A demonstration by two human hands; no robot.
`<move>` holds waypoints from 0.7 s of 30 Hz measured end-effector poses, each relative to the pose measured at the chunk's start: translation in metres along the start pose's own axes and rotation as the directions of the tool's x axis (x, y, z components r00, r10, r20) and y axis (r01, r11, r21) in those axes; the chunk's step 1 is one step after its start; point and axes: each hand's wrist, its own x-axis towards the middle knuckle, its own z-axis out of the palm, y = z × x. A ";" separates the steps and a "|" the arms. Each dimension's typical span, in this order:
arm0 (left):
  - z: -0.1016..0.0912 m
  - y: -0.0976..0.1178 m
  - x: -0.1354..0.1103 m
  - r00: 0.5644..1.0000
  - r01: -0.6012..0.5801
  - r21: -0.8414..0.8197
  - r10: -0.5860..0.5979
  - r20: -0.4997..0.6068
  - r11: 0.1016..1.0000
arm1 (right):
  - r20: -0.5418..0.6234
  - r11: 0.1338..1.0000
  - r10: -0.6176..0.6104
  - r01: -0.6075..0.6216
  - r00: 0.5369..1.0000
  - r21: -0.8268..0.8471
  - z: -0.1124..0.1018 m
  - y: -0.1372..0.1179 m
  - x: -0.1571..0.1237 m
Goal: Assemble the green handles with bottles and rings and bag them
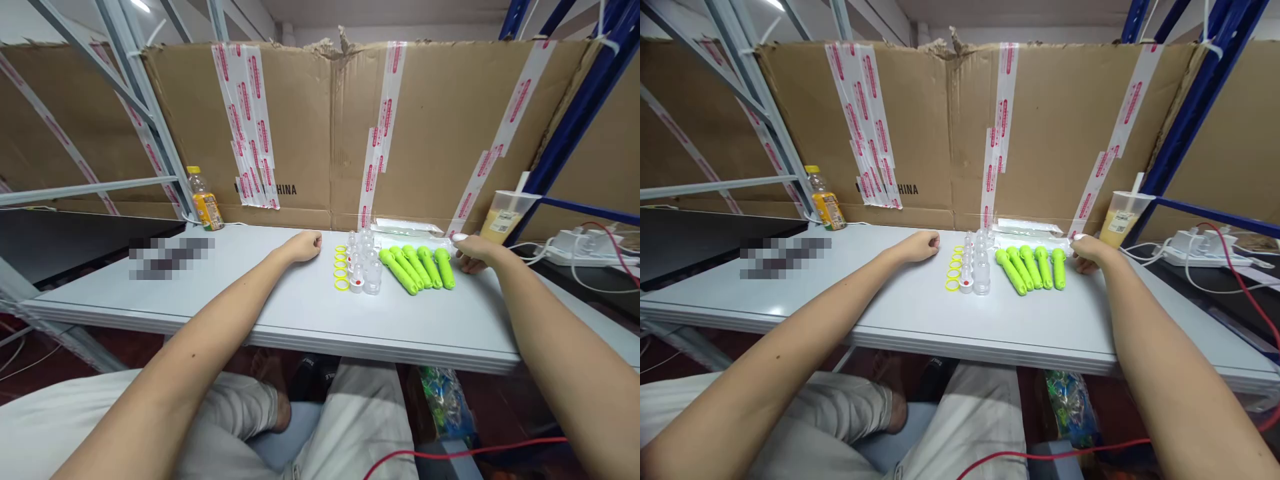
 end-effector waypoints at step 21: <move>-0.004 0.009 -0.002 0.997 0.020 0.089 -0.027 0.078 0.996 | 0.188 0.943 -0.056 0.113 0.981 -0.312 0.003 0.001 -0.004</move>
